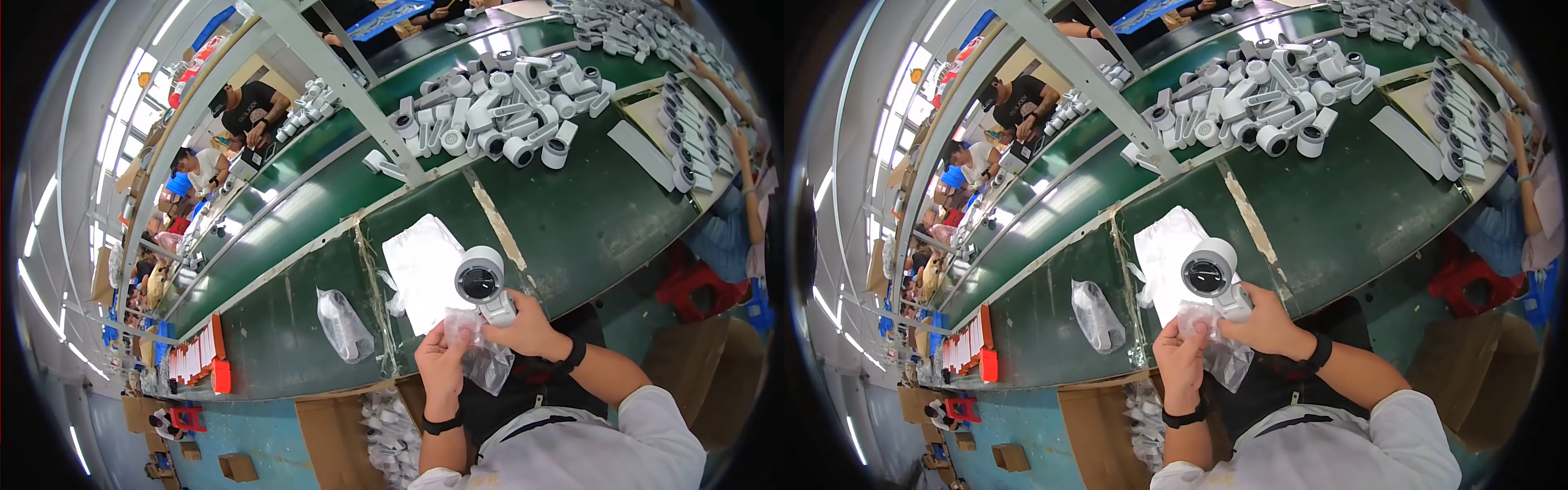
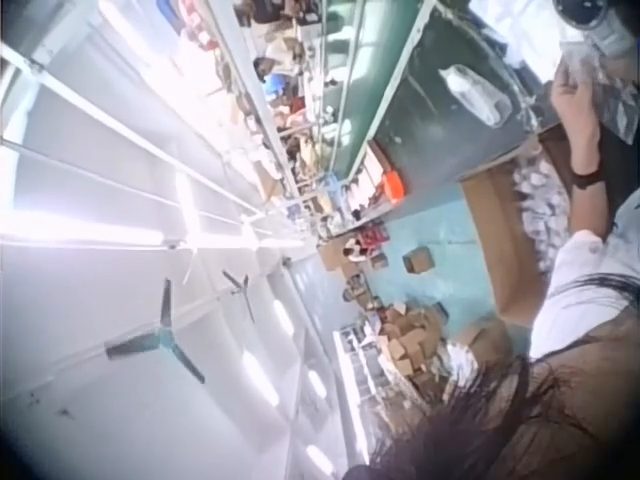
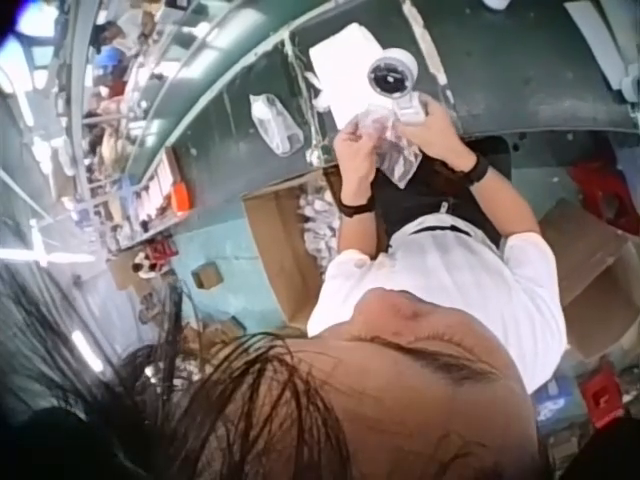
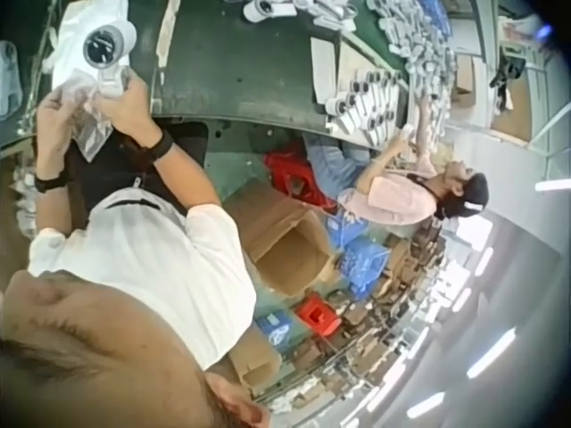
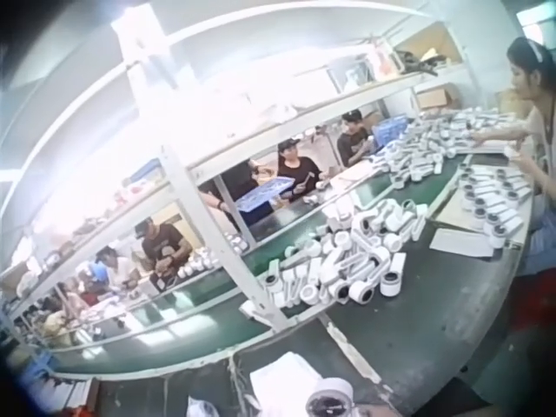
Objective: The person packages handheld fans by hand, picking up a fan, sliding it into a plastic bag, and placing the bagged fan into a cardboard box.
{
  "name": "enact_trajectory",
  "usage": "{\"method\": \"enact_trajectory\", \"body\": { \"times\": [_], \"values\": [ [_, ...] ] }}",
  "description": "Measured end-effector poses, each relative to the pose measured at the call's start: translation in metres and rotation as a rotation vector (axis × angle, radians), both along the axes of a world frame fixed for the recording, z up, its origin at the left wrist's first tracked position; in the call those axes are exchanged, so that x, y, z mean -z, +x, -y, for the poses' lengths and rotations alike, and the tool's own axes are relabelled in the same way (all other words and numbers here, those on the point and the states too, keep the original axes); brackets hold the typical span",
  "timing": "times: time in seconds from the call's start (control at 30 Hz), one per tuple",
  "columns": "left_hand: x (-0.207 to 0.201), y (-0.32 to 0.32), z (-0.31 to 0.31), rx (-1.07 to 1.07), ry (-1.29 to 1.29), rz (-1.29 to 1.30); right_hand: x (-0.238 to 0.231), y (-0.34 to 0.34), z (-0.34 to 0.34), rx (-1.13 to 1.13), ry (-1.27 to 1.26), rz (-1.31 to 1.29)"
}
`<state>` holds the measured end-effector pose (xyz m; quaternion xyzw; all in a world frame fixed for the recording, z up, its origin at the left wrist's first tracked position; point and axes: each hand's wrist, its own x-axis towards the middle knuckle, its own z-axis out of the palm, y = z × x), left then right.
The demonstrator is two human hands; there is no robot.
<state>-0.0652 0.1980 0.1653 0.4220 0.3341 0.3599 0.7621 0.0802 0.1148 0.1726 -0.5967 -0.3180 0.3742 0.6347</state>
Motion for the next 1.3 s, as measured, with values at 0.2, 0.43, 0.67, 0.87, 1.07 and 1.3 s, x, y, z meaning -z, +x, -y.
{"method": "enact_trajectory", "body": {
  "times": [0.2, 0.43, 0.67, 0.87, 1.07, 1.3],
  "values": [
    [0.024, -0.014, -0.013, -0.017, -0.070, 0.204, 0.009, -0.001, -0.001, 0.142, -0.037, -0.039],
    [0.011, -0.002, -0.008, -0.254, -0.032, 0.111, 0.001, -0.006, 0.008, 0.227, 0.017, 0.074],
    [0.012, 0.003, 0.006, -0.177, 0.299, -0.092, -0.002, -0.012, 0.005, -0.012, 0.087, 0.307],
    [0.016, -0.015, -0.007, 0.024, -0.073, 0.221, 0.011, -0.011, -0.002, 0.154, 0.044, 0.046],
    [0.009, -0.007, -0.005, -0.180, -0.123, 0.217, 0.022, -0.012, -0.007, 0.276, 0.043, 0.038],
    [0.006, 0.007, -0.006, -0.329, 0.210, -0.128, 0.021, -0.018, 0.011, 0.153, 0.053, 0.041]
  ]
}}
